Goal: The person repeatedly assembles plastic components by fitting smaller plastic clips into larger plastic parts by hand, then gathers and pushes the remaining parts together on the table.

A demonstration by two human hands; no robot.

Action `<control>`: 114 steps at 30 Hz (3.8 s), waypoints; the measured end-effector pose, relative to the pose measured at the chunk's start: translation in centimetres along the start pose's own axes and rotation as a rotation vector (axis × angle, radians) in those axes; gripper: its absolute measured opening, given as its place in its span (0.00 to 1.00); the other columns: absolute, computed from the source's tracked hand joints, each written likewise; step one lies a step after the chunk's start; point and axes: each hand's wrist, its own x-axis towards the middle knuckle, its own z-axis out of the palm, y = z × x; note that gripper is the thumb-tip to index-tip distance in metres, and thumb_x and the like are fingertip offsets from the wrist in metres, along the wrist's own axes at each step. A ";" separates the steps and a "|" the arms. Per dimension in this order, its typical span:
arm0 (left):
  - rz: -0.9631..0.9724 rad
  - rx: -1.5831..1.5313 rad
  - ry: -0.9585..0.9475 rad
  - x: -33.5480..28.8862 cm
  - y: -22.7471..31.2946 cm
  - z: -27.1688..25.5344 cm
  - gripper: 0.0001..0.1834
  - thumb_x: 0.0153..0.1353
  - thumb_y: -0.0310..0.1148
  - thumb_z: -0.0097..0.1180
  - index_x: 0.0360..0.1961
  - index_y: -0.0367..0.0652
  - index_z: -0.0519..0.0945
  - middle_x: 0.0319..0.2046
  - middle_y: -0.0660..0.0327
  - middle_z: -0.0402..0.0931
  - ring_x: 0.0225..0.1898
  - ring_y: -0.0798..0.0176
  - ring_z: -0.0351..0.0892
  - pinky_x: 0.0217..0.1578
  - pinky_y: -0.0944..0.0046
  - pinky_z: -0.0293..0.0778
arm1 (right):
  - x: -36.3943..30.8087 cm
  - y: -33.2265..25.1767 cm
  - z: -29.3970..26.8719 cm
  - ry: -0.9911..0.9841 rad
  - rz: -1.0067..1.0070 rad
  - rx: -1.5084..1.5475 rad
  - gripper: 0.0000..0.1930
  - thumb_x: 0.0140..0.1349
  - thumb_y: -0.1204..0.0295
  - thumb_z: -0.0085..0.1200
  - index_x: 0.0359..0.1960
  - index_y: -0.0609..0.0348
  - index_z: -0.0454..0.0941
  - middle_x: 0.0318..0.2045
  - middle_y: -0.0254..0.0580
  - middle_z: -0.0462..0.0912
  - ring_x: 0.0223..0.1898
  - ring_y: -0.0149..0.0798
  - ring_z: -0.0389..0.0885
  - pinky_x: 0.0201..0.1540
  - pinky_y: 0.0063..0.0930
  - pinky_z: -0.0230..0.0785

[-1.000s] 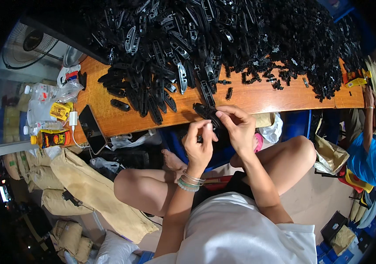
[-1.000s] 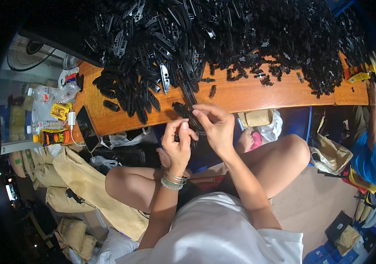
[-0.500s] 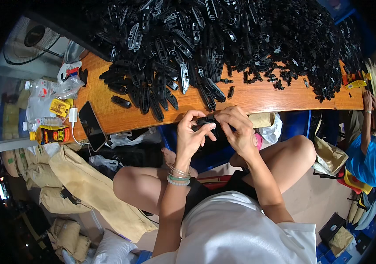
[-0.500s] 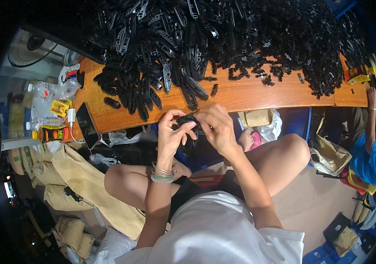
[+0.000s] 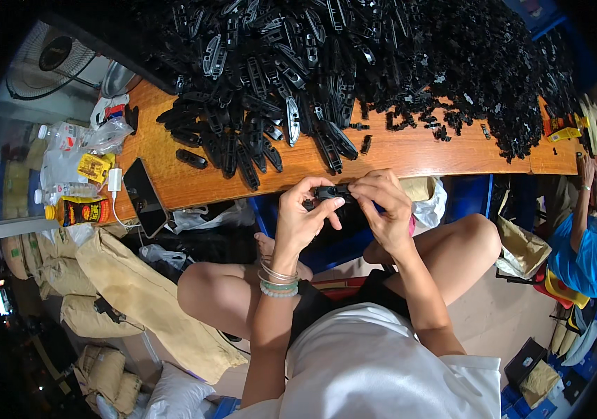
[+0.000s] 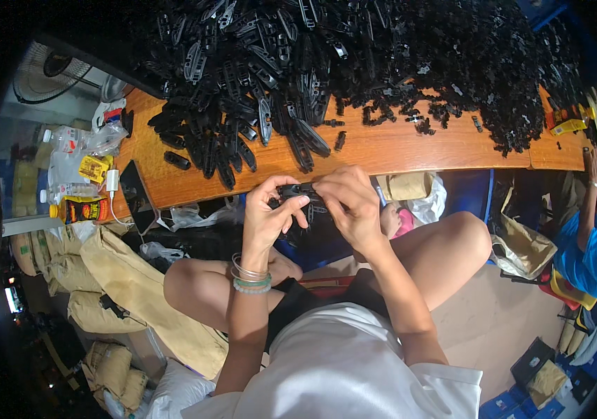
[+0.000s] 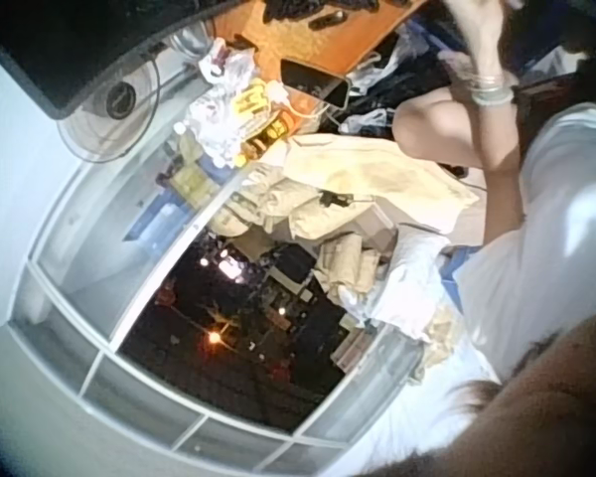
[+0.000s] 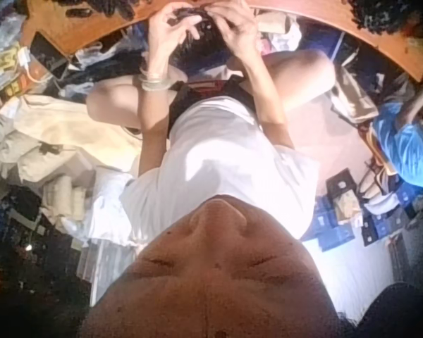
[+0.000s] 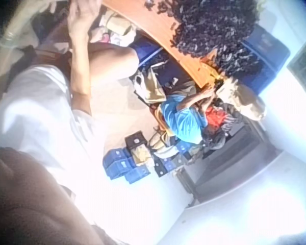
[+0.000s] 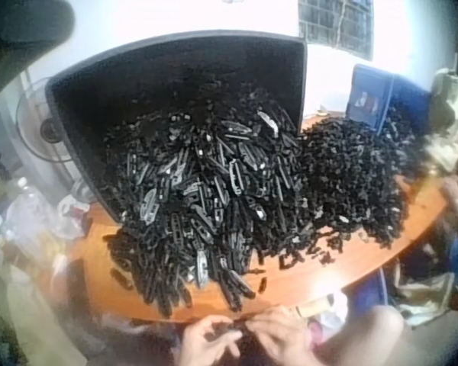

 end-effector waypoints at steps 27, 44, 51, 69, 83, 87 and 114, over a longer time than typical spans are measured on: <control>0.668 1.224 0.264 5.6 1.0 3.4 0.20 0.49 0.21 0.53 0.46 0.43 0.77 0.40 0.48 0.65 0.40 0.46 0.70 0.39 0.53 0.71 | 3.4 4.7 -0.4 0.019 0.160 -0.359 0.10 0.50 0.82 0.54 0.36 0.65 0.79 0.38 0.51 0.73 0.42 0.51 0.73 0.45 0.37 0.66; 0.762 0.587 0.410 4.2 0.5 2.7 0.11 0.56 0.26 0.55 0.40 0.35 0.75 0.36 0.52 0.76 0.40 0.48 0.76 0.44 0.57 0.70 | 1.2 6.6 -1.7 0.147 0.344 0.099 0.11 0.58 0.76 0.53 0.41 0.70 0.78 0.33 0.39 0.81 0.36 0.30 0.76 0.40 0.21 0.68; 0.167 -0.194 0.188 -0.6 -0.3 3.0 0.10 0.61 0.28 0.54 0.39 0.30 0.78 0.27 0.56 0.77 0.25 0.66 0.79 0.28 0.69 0.77 | -0.3 2.4 -2.0 0.312 0.579 0.607 0.07 0.58 0.75 0.56 0.34 0.67 0.79 0.25 0.39 0.80 0.25 0.26 0.76 0.32 0.18 0.68; 0.110 -0.154 -0.044 -2.5 0.1 4.1 0.14 0.53 0.18 0.58 0.43 0.28 0.73 0.31 0.53 0.79 0.31 0.62 0.82 0.31 0.70 0.80 | -3.1 -1.9 -1.6 0.204 0.350 0.273 0.04 0.55 0.78 0.56 0.31 0.66 0.79 0.29 0.40 0.81 0.32 0.30 0.78 0.38 0.23 0.69; 0.132 -0.080 -0.037 -5.1 -3.6 -1.2 0.06 0.56 0.23 0.55 0.36 0.33 0.76 0.23 0.60 0.76 0.21 0.71 0.78 0.22 0.74 0.73 | -4.7 -3.2 1.3 -0.178 0.567 0.351 0.06 0.52 0.77 0.61 0.32 0.65 0.81 0.30 0.36 0.77 0.34 0.29 0.75 0.38 0.22 0.66; 0.160 -0.173 0.208 -5.0 -2.7 -3.1 0.04 0.59 0.26 0.53 0.33 0.36 0.74 0.16 0.60 0.74 0.16 0.70 0.77 0.16 0.74 0.70 | -2.1 -3.0 4.0 -0.360 0.544 0.401 0.05 0.55 0.76 0.60 0.31 0.66 0.81 0.29 0.36 0.77 0.34 0.28 0.74 0.36 0.21 0.65; 0.286 0.011 0.390 2.1 -1.8 1.0 0.12 0.57 0.25 0.58 0.38 0.36 0.68 0.23 0.58 0.77 0.13 0.74 0.68 0.12 0.76 0.61 | 1.4 2.0 -0.9 0.181 0.560 0.712 0.09 0.60 0.76 0.53 0.41 0.66 0.79 0.33 0.34 0.75 0.29 0.28 0.74 0.32 0.17 0.66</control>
